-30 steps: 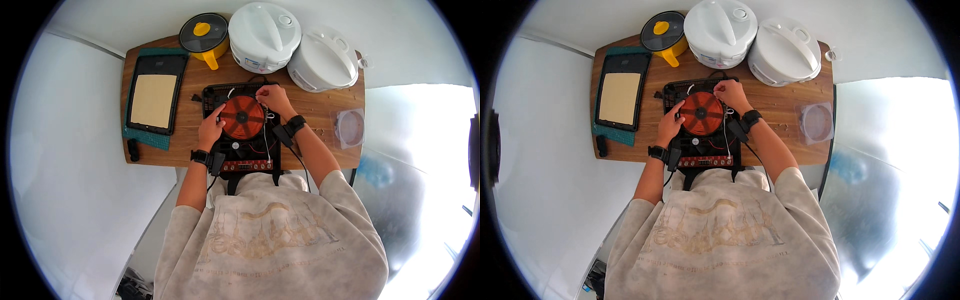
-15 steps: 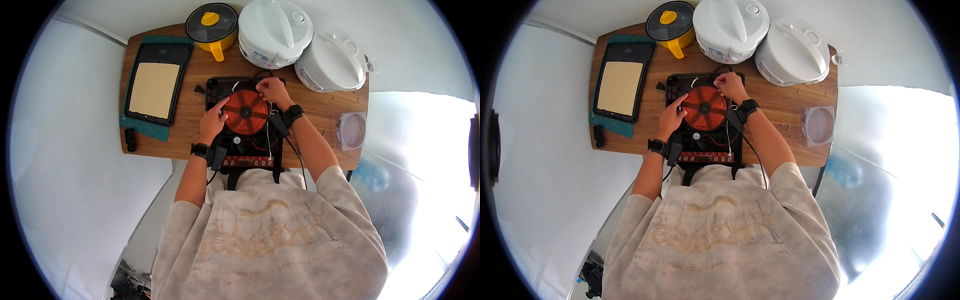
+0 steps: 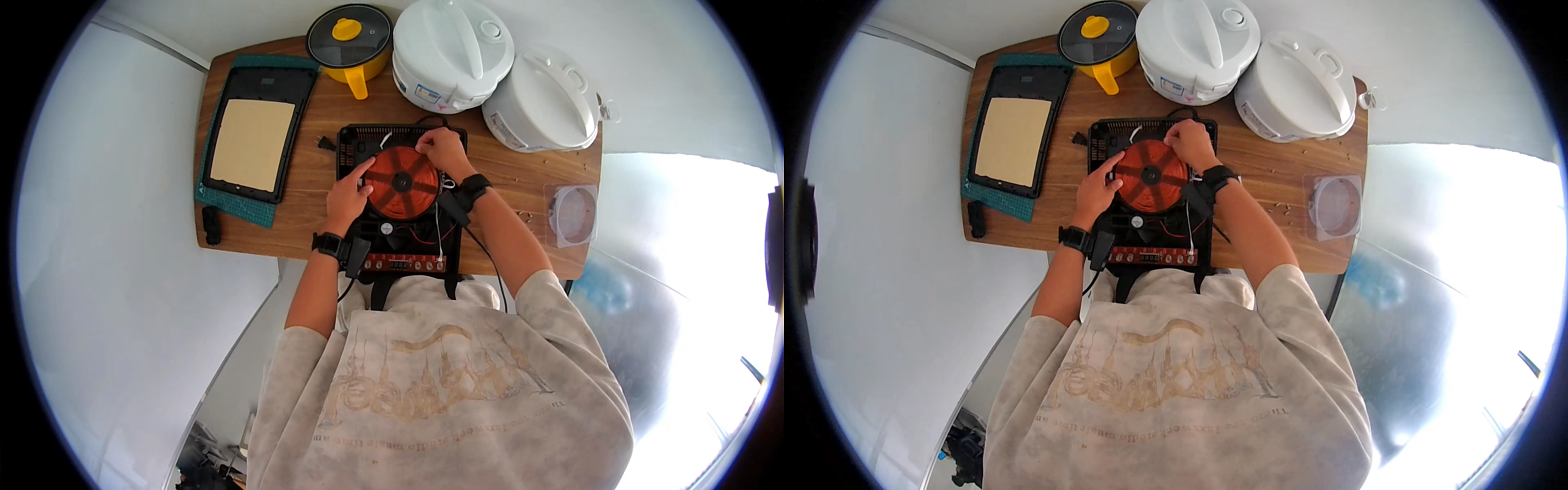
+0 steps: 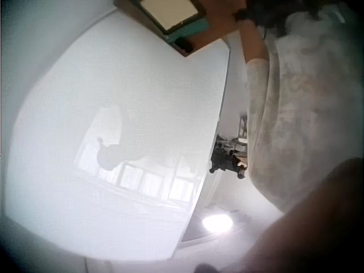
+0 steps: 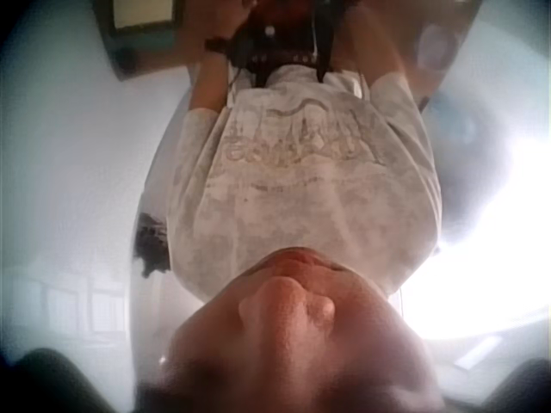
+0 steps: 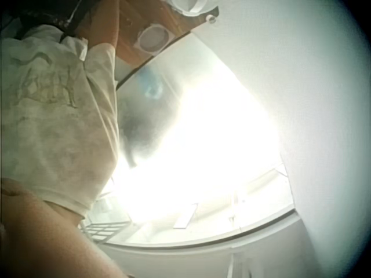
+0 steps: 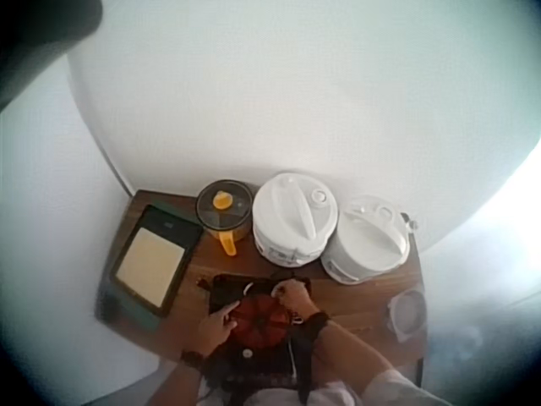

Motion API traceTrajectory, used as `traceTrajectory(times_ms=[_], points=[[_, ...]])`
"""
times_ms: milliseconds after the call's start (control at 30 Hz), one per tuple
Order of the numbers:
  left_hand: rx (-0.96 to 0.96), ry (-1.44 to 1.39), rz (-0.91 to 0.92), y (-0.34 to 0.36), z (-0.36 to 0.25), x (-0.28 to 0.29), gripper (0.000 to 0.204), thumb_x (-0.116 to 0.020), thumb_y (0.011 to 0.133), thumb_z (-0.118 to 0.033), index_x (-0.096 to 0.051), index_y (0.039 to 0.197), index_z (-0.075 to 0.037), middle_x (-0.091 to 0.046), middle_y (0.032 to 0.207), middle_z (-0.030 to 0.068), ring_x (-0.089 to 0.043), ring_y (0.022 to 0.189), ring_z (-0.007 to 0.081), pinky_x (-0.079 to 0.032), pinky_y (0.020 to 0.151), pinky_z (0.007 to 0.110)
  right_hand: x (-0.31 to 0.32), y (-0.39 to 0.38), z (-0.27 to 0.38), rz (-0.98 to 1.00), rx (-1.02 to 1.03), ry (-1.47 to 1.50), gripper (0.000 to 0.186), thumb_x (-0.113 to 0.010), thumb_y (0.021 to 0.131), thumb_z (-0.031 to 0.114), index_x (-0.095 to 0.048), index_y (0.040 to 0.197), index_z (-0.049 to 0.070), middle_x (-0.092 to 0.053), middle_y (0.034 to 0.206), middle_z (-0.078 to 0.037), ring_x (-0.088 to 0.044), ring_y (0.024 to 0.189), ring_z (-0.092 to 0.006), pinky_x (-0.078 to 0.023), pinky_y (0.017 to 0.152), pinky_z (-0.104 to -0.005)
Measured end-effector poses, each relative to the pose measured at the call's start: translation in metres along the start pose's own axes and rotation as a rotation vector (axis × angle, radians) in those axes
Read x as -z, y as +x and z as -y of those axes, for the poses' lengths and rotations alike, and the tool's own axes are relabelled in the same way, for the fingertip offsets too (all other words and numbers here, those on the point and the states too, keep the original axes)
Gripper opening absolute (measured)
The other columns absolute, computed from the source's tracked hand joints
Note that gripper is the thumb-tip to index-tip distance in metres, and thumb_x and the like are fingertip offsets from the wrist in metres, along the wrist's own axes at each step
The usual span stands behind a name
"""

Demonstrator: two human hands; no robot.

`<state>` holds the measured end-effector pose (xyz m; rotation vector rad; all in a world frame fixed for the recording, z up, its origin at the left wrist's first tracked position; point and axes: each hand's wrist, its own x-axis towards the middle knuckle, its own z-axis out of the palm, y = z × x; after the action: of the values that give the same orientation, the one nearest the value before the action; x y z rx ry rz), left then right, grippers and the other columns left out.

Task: The person solders wires to a circuit board using a soldering iron and solder. They then use a screwdriver to tighten screws on a red fan attached to the board.

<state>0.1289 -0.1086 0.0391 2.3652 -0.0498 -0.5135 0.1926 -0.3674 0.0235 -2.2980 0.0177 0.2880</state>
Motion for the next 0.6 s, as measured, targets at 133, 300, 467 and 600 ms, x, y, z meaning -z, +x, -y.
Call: traceTrajectory(times_ms=[133, 300, 467, 600], points=[[0.004, 0.002, -0.008, 0.000, 0.000, -0.002, 0.067, -0.072, 0.087, -0.019, -0.046, 0.143, -0.043, -0.071, 0.101, 0.0136, -0.067, 0.093, 0.0364, -0.053, 0.079, 0.046, -0.002, 0.000, 0.002, 0.001, -0.011, -0.036, 0.013, -0.072, 0.080, 0.017, -0.075, 0.087, 0.006, -0.071, 0.090, -0.020, -0.068, 0.088, -0.0393, -0.055, 0.078, -0.0467], [0.008, 0.006, -0.001, 0.000, -0.002, -0.001, 0.066, -0.072, 0.087, -0.019, -0.046, 0.143, -0.042, -0.070, 0.100, 0.0143, -0.067, 0.093, 0.0368, -0.053, 0.079, 0.046, -0.005, 0.002, 0.001, 0.009, -0.012, -0.120, 0.015, -0.073, 0.080, 0.018, -0.072, 0.084, 0.004, -0.070, 0.089, -0.022, -0.068, 0.090, -0.0412, -0.055, 0.079, -0.0491], [0.020, -0.017, 0.014, 0.000, 0.000, -0.001, 0.066, -0.072, 0.087, -0.019, -0.047, 0.143, -0.042, -0.070, 0.099, 0.0146, -0.067, 0.093, 0.0370, -0.053, 0.079, 0.047, -0.002, 0.003, 0.011, 0.017, -0.042, -0.160, 0.018, -0.076, 0.079, 0.019, -0.069, 0.081, 0.002, -0.070, 0.086, -0.023, -0.067, 0.090, -0.0426, -0.055, 0.079, -0.0496], [0.009, -0.022, 0.008, 0.001, 0.001, -0.002, 0.066, -0.072, 0.087, -0.018, -0.047, 0.143, -0.042, -0.070, 0.099, 0.0145, -0.067, 0.093, 0.0369, -0.053, 0.078, 0.047, -0.004, 0.000, 0.015, -0.111, -0.067, -0.185, 0.021, -0.078, 0.077, 0.018, -0.065, 0.078, 0.002, -0.069, 0.082, -0.021, -0.068, 0.087, -0.0409, -0.056, 0.078, -0.0485]])
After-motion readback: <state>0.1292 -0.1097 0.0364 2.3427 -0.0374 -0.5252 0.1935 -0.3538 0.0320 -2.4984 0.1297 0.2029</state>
